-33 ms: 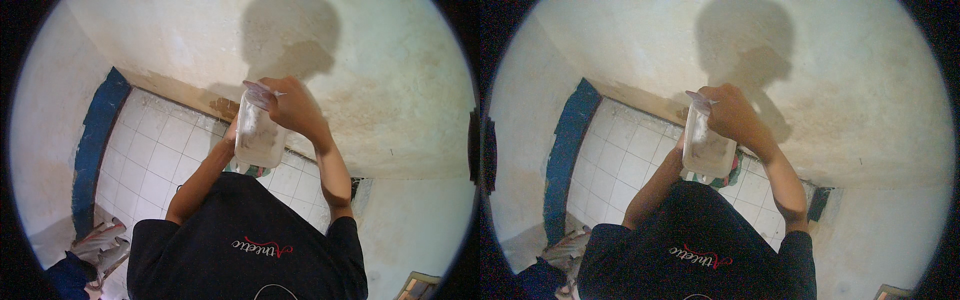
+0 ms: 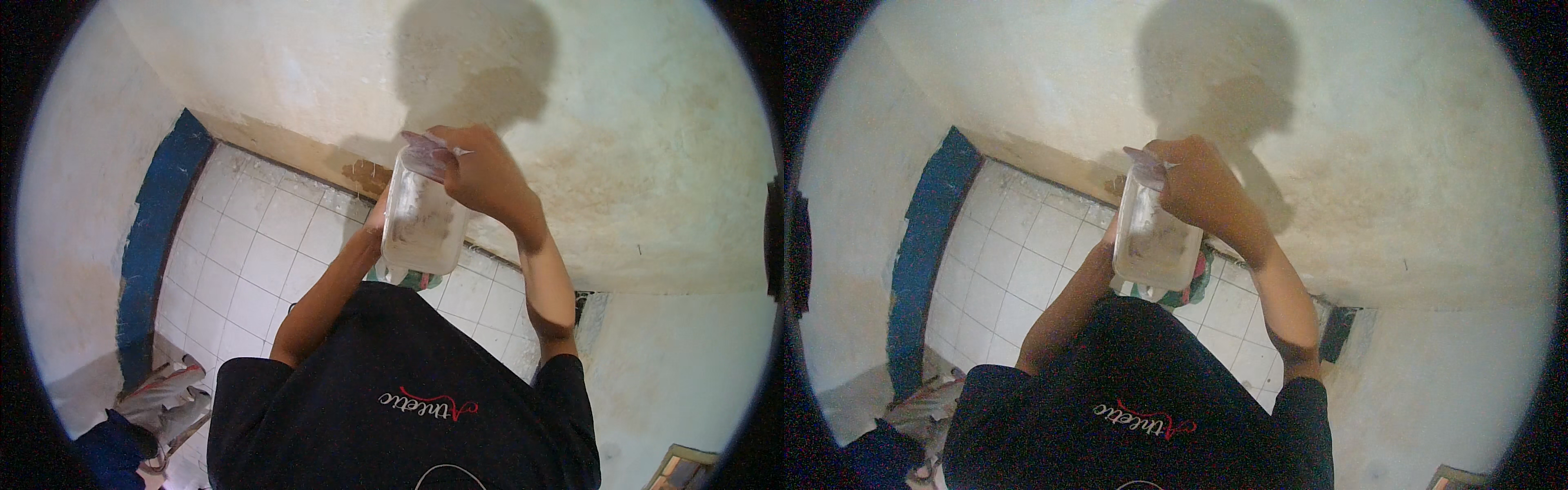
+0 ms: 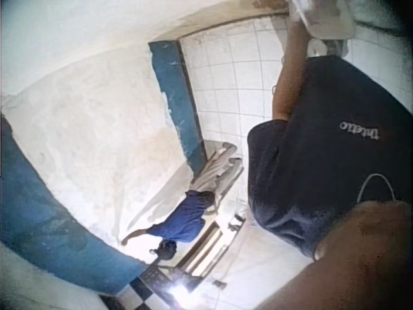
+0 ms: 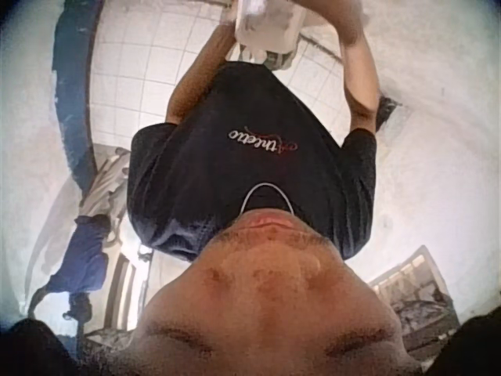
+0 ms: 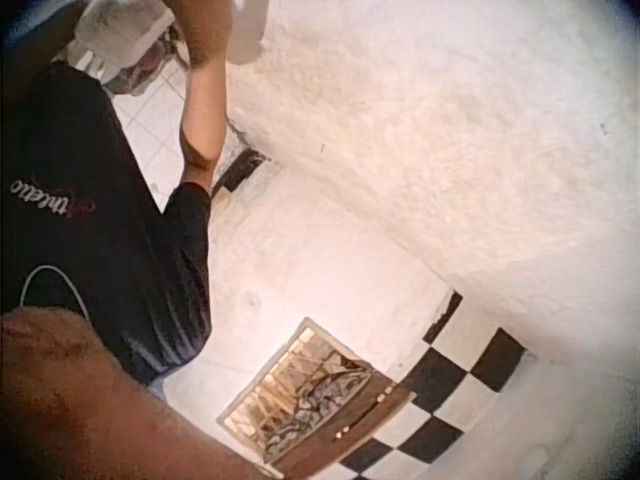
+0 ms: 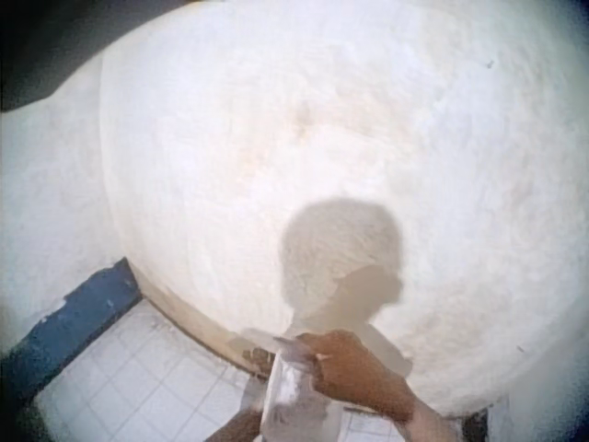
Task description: The person applies white plaster to a wall using a spatula and a plastic container.
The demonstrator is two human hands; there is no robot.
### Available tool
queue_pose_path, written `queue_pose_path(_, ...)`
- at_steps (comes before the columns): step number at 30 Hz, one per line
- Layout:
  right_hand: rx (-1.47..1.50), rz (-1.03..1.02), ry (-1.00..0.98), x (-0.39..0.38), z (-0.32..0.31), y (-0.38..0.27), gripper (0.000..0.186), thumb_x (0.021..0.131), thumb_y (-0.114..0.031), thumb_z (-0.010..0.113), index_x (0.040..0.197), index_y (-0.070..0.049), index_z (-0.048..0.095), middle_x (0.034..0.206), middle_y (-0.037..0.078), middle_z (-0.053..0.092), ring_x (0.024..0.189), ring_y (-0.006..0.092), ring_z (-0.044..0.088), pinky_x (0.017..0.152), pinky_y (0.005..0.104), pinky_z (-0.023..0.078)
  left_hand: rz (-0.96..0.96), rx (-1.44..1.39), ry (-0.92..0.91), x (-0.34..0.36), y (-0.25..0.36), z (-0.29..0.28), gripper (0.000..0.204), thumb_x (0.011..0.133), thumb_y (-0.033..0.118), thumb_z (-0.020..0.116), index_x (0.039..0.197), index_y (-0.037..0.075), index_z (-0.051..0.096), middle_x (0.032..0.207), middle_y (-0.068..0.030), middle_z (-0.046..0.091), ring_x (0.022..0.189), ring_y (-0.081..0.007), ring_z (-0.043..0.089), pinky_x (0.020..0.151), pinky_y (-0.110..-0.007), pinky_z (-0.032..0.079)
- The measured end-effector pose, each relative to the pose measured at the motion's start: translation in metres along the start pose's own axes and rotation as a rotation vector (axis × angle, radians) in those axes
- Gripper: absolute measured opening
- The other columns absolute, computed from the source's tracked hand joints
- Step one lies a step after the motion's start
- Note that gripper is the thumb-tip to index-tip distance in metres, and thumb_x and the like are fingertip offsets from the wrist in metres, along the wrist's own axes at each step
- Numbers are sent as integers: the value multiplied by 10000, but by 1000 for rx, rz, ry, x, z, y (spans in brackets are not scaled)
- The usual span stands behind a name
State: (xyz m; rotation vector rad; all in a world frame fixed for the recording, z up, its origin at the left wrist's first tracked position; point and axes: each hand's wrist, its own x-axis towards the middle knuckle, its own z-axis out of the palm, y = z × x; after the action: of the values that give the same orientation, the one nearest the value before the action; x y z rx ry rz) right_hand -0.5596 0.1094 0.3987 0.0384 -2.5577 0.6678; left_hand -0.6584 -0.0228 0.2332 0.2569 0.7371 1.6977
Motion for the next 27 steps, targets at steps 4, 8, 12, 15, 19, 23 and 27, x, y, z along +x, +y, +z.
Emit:
queue_pose_path(4, -111, 188, -68, 3, 0, -1, 217, 723, -35, 607, 929, -19, 677, 828, 187, 654, 703, 424, 577, 692, 459, 474, -81, -108, 41, -6, 6, 22, 495, 937, 233, 599, 1372, 65, 434, 1205, -116, 599, 1026, -230, 645, 857, -395, 576)
queue_pose_path(8, -106, 199, -111, 2, 17, 2, 182, 753, -32, 590, 913, -11, 673, 816, 218, 639, 671, 456, 543, 653, 462, 452, 144, 22, -37, -10, -8, 25, 521, 918, 227, 628, 1373, 65, 433, 1208, -108, 594, 1030, -217, 639, 852, -375, 574)
queue_pose_path(12, 31, 150, -9, -15, 23, 0, 215, 745, -12, 583, 938, -21, 677, 781, 223, 628, 678, 453, 546, 651, 460, 449, 65, 15, 19, 0, -18, -2, 537, 904, 215, 646, 1373, 65, 432, 1201, -96, 593, 1024, -208, 635, 836, -366, 573)
queue_pose_path(15, 116, 145, 64, -23, 13, -7, 264, 748, 8, 571, 982, -36, 686, 760, 225, 617, 682, 444, 561, 648, 459, 449, 20, -66, 49, 3, -19, -7, 524, 910, 217, 639, 1370, 68, 435, 1180, -89, 597, 1005, -200, 635, 828, -363, 574)
queue_pose_path(19, 24, 296, 76, -33, 6, -15, 335, 734, 37, 560, 1040, -33, 676, 790, 237, 618, 703, 435, 590, 653, 448, 470, 115, 84, 60, -7, -17, 21, 452, 949, 265, 587, 1335, 70, 461, 1155, -81, 602, 983, -192, 638, 820, -355, 577)
queue_pose_path(23, 114, 237, 72, -36, 30, -14, 383, 712, 59, 550, 1070, -21, 661, 817, 258, 614, 744, 441, 600, 661, 426, 493, 164, 44, 77, -10, -20, 26, 421, 965, 284, 561, 1324, 86, 468, 1176, -83, 596, 1006, -198, 636, 822, -368, 579)
queue_pose_path(27, 105, 249, 45, -41, 31, -22, 400, 712, 69, 546, 1084, -23, 663, 822, 267, 607, 756, 446, 594, 666, 423, 496, 49, -74, 62, -9, -24, 12, 485, 944, 340, 589, 1349, 121, 438, 1203, -80, 583, 1041, -204, 627, 841, -379, 584)
